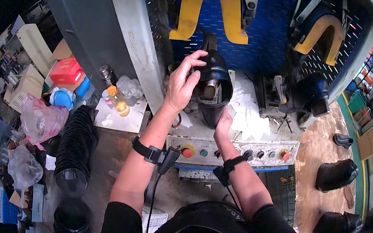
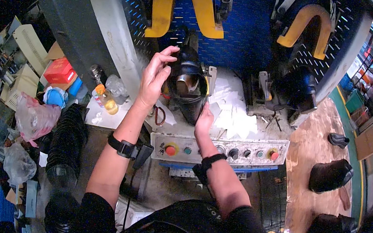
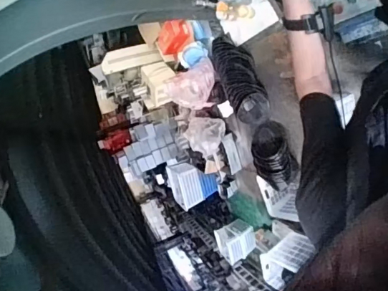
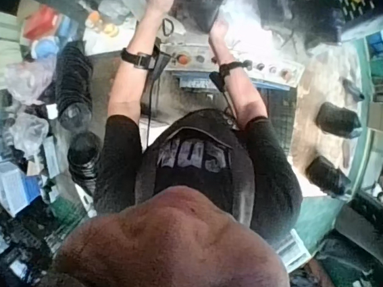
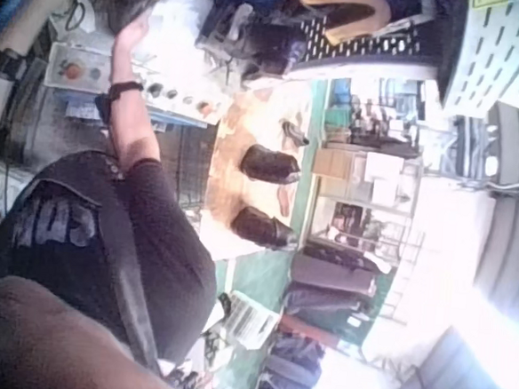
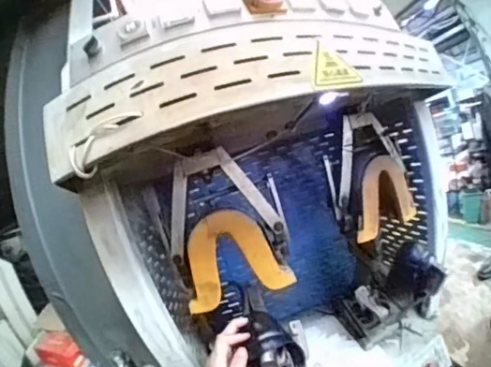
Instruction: The worker is operating a shoe-lasting machine, placing shoe uppers onto the molds and preparing them for further processing.
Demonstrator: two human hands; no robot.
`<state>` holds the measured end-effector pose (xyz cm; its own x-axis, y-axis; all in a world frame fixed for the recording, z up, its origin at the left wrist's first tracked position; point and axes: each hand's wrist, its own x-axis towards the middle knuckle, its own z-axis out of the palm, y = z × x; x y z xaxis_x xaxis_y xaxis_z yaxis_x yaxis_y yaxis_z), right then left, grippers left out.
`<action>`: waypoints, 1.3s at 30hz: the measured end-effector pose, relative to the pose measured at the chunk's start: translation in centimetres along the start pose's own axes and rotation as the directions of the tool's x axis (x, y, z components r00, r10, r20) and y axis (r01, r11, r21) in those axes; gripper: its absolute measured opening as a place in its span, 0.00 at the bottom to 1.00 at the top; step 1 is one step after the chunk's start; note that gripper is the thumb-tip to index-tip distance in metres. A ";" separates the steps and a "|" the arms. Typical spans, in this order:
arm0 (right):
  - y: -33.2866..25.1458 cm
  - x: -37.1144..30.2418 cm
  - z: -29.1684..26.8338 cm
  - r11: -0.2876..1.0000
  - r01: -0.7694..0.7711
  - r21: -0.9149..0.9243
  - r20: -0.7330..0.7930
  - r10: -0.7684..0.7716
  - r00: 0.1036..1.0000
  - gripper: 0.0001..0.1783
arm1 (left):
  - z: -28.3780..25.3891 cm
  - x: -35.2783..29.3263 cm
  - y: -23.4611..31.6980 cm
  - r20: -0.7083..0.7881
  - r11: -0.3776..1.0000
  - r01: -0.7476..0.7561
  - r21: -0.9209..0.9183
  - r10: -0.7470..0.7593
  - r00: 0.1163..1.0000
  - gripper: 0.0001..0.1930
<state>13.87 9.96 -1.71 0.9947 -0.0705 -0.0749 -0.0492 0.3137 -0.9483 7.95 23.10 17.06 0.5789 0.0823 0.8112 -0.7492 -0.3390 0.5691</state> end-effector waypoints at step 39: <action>6.9 17.0 -0.2 0.315 0.589 -0.744 0.275 -0.659 0.700 0.27 | -0.5 -33.2 -1.4 0.083 0.364 0.862 -0.353 -0.906 0.416 0.09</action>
<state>30.38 10.74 -9.57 0.7531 0.0044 0.6579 0.5035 -0.6475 -0.5720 -10.42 21.28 -10.59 0.9460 0.2634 -0.1889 0.1128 0.2788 0.9537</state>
